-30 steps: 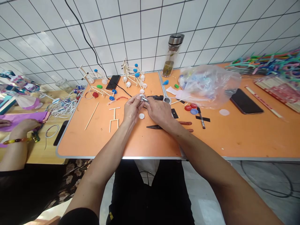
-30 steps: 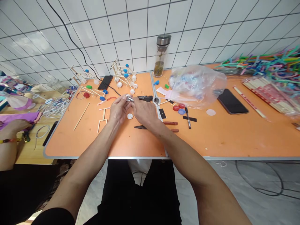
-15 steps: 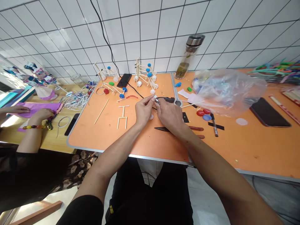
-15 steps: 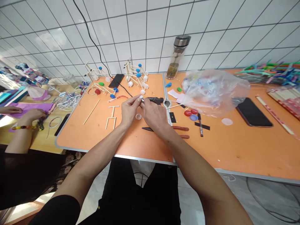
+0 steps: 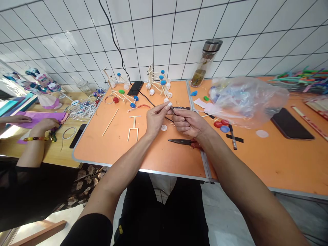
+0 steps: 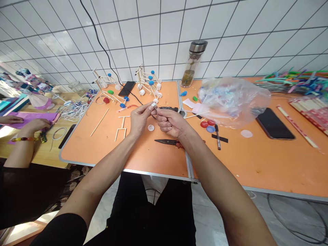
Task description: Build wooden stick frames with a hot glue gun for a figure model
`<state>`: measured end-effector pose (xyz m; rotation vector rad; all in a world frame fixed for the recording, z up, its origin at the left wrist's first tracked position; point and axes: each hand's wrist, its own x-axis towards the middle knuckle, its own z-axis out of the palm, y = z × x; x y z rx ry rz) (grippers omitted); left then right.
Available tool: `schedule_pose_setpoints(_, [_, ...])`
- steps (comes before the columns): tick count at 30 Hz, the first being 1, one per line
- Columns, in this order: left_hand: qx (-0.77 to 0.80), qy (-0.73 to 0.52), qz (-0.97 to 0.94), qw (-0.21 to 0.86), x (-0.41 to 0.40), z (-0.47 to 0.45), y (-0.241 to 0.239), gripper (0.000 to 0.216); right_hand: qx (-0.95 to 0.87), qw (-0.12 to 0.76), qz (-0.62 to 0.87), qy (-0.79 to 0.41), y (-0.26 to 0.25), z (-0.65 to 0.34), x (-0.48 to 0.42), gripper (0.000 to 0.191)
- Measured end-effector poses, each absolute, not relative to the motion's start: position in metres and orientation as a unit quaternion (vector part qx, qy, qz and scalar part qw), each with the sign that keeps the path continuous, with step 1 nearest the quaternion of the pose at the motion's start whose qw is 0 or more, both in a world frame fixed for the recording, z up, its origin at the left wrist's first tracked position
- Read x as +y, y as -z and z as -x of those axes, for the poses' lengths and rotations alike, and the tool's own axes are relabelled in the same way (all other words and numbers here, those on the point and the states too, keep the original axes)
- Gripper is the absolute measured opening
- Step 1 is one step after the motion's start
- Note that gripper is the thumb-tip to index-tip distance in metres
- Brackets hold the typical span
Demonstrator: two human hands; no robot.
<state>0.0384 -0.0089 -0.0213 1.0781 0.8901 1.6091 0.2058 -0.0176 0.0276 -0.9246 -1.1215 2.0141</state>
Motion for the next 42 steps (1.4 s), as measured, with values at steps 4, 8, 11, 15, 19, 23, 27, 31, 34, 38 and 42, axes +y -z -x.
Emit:
schedule_pose_setpoints(4, [0.382, -0.658, -0.432, 0.485, -0.007, -0.038, 0.022, 0.011, -0.570, 0.361, 0.444, -0.589, -0.018, -0.195, -0.023, 0.021])
schedule_pose_setpoints(8, [0.414, -0.647, -0.420, 0.483, -0.007, -0.039, 0.023, 0.011, -0.749, 0.262, 0.595, -0.128, -0.007, -0.178, -0.037, 0.036])
schedule_pose_setpoints(11, [0.414, -0.646, -0.422, 0.483, -0.008, -0.039, 0.024, 0.011, -0.756, 0.195, 0.624, -0.040, -0.008, -0.173, -0.043, 0.043])
schedule_pose_setpoints(15, [0.386, -0.653, -0.426, 0.493, -0.011, -0.040, 0.020, 0.010, -0.705, 0.333, 0.545, -0.310, -0.022, -0.188, -0.033, 0.025])
schedule_pose_setpoints(19, [0.364, -0.664, -0.416, 0.503, -0.014, -0.041, 0.011, 0.012, -0.546, 0.309, 0.388, -0.675, -0.033, -0.207, -0.019, 0.024])
schedule_pose_setpoints(23, [0.376, -0.670, -0.406, 0.495, -0.011, -0.041, 0.013, 0.010, -0.643, 0.334, 0.463, -0.511, -0.023, -0.197, -0.022, 0.034])
schedule_pose_setpoints(27, [0.398, -0.663, -0.412, 0.481, -0.006, -0.039, 0.023, 0.009, -0.726, 0.302, 0.586, -0.196, -0.009, -0.179, -0.033, 0.034])
schedule_pose_setpoints(31, [0.378, -0.667, -0.434, 0.473, -0.005, -0.037, 0.024, 0.012, -0.725, 0.323, 0.556, -0.248, -0.012, -0.181, -0.031, 0.032])
schedule_pose_setpoints(34, [0.372, -0.664, -0.439, 0.477, -0.007, -0.037, 0.018, 0.017, -0.642, 0.357, 0.476, -0.483, -0.017, -0.188, -0.023, 0.027])
schedule_pose_setpoints(38, [0.388, -0.658, -0.454, 0.459, -0.010, -0.036, 0.012, 0.012, -0.683, 0.380, 0.505, -0.366, -0.015, -0.187, -0.022, 0.029])
schedule_pose_setpoints(42, [0.416, -0.646, -0.483, 0.420, -0.011, -0.036, 0.012, 0.006, -0.764, 0.248, 0.588, -0.097, -0.010, -0.180, -0.033, 0.033])
